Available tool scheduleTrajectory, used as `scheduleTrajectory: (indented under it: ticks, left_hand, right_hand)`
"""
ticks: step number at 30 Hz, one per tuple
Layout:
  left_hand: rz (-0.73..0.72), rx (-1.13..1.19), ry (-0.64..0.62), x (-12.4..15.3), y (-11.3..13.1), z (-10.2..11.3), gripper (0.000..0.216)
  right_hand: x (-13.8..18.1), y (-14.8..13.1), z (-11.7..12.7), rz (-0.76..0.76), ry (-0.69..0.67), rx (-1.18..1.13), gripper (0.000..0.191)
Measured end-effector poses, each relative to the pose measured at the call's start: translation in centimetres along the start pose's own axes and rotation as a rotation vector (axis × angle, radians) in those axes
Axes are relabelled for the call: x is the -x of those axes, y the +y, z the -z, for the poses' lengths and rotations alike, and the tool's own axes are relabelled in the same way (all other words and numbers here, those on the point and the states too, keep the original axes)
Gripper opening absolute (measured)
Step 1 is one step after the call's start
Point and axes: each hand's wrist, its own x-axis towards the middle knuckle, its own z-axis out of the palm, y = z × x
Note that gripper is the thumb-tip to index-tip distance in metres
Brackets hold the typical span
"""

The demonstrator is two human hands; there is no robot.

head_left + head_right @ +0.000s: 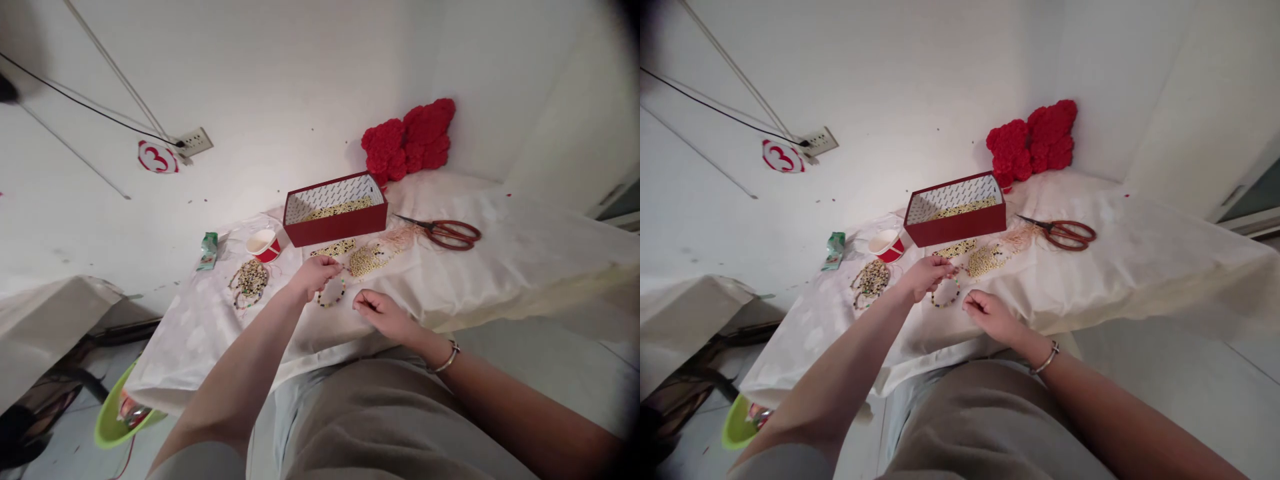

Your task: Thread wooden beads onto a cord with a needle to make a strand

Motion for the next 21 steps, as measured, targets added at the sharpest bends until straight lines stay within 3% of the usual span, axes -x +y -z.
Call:
scheduleTrajectory:
  ticks: [9, 16, 21]
  left_hand:
    - [-0.001, 0.024, 0.004, -3.5, -3.2, -1.9, 0.013]
    - [-0.044, 0.112, 0.001, -4.6, -3.7, -1.2, 0.008]
    - [-0.042, 0.178, -0.020, -5.5, -4.3, -0.6, 0.009]
  right_hand:
    - [0.6, -0.3, 0.6, -0.066, 0.089, 0.118, 0.023]
    - [-1.8, 0.7, 4.5, -0.166, 0.189, 0.386, 0.012]
    - [-3.5, 1.1, 4.5, -0.156, 0.156, 0.567, 0.014]
